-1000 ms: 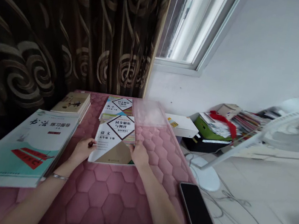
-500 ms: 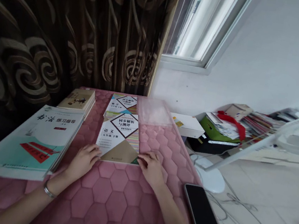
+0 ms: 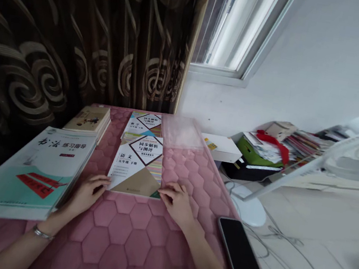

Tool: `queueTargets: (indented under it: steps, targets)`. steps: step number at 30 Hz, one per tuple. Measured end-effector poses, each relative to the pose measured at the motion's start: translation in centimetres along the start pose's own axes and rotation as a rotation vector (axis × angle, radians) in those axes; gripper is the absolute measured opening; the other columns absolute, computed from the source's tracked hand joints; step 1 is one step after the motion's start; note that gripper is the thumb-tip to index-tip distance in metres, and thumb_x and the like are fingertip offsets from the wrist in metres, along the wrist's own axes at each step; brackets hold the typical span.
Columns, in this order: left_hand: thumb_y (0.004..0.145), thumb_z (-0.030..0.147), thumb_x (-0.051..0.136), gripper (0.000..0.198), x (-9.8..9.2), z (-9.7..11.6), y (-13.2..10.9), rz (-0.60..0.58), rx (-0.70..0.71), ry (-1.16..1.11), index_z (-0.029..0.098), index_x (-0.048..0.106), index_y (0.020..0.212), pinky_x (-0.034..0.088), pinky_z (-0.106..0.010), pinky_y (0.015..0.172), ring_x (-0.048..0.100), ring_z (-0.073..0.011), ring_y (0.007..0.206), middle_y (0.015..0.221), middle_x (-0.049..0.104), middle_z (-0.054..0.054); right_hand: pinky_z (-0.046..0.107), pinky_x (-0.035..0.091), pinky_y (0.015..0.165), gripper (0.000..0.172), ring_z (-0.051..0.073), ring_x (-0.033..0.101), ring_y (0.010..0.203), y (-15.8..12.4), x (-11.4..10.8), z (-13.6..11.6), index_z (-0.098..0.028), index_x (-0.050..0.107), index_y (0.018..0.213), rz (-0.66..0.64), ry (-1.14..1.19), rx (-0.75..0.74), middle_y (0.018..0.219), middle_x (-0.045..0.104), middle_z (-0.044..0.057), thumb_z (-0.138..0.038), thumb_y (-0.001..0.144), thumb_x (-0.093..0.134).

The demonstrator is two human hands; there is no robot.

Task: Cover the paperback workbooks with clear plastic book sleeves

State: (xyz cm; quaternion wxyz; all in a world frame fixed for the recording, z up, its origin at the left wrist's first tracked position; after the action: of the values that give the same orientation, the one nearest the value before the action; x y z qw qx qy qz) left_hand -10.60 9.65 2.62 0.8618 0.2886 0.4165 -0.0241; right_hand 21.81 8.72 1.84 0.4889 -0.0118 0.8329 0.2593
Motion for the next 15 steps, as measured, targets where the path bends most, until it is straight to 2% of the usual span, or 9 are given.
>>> queueTargets:
  steps: [5,8,12,15]
  targets:
    - [0.076,0.007,0.062,0.039,-0.5,-0.5,-0.5,-0.055,-0.082,-0.066,0.025,0.069,0.110,0.054,-0.037,0.090,0.067,-0.0195,0.098,0.105,0.074,-0.003,0.041,0.048,0.087,0.027,0.022,0.063,0.101,0.1,-0.2,0.4,-0.033,0.077,0.098,-0.034,-0.050,-0.001,0.109,0.069,0.005,-0.029,0.094,0.050]
    - [0.074,0.006,0.063,0.044,-0.6,-0.6,-0.7,-0.070,-0.127,-0.098,0.025,0.066,0.114,0.052,-0.040,0.095,0.066,-0.0202,0.104,0.110,0.073,-0.004,0.043,0.048,0.091,0.027,0.023,0.062,0.106,-0.1,-0.4,-0.5,-0.030,0.075,0.104,-0.058,-0.050,-0.026,0.116,0.068,0.007,-0.030,0.093,0.051]
    - [0.074,0.006,0.063,0.044,-0.6,-0.3,-0.9,-0.074,-0.143,-0.140,0.023,0.065,0.114,0.051,-0.041,0.099,0.065,-0.0205,0.108,0.114,0.072,-0.005,0.048,0.044,0.099,0.036,0.027,0.052,0.125,-0.6,0.3,-2.4,-0.033,0.066,0.124,-0.198,-0.066,-0.142,0.134,0.062,0.006,-0.038,0.089,0.060]
    - [0.074,0.005,0.061,0.044,-0.5,-0.1,-1.1,-0.084,-0.120,-0.159,0.023,0.064,0.115,0.051,-0.041,0.100,0.065,-0.0198,0.110,0.116,0.071,-0.005,0.052,0.044,0.098,0.031,0.028,0.051,0.128,-0.5,0.7,-2.2,-0.038,0.067,0.121,-0.251,-0.107,-0.140,0.131,0.065,0.001,-0.034,0.091,0.058]
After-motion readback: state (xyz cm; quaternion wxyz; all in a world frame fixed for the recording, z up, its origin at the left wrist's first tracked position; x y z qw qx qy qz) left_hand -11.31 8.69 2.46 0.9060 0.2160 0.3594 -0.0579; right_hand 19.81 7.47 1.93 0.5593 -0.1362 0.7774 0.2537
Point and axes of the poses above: each hand's wrist, its own y-axis towards the middle knuckle, its own x-axis out of the palm, z = x × y, the point moved 6 cm from there along y, towards the middle knuckle
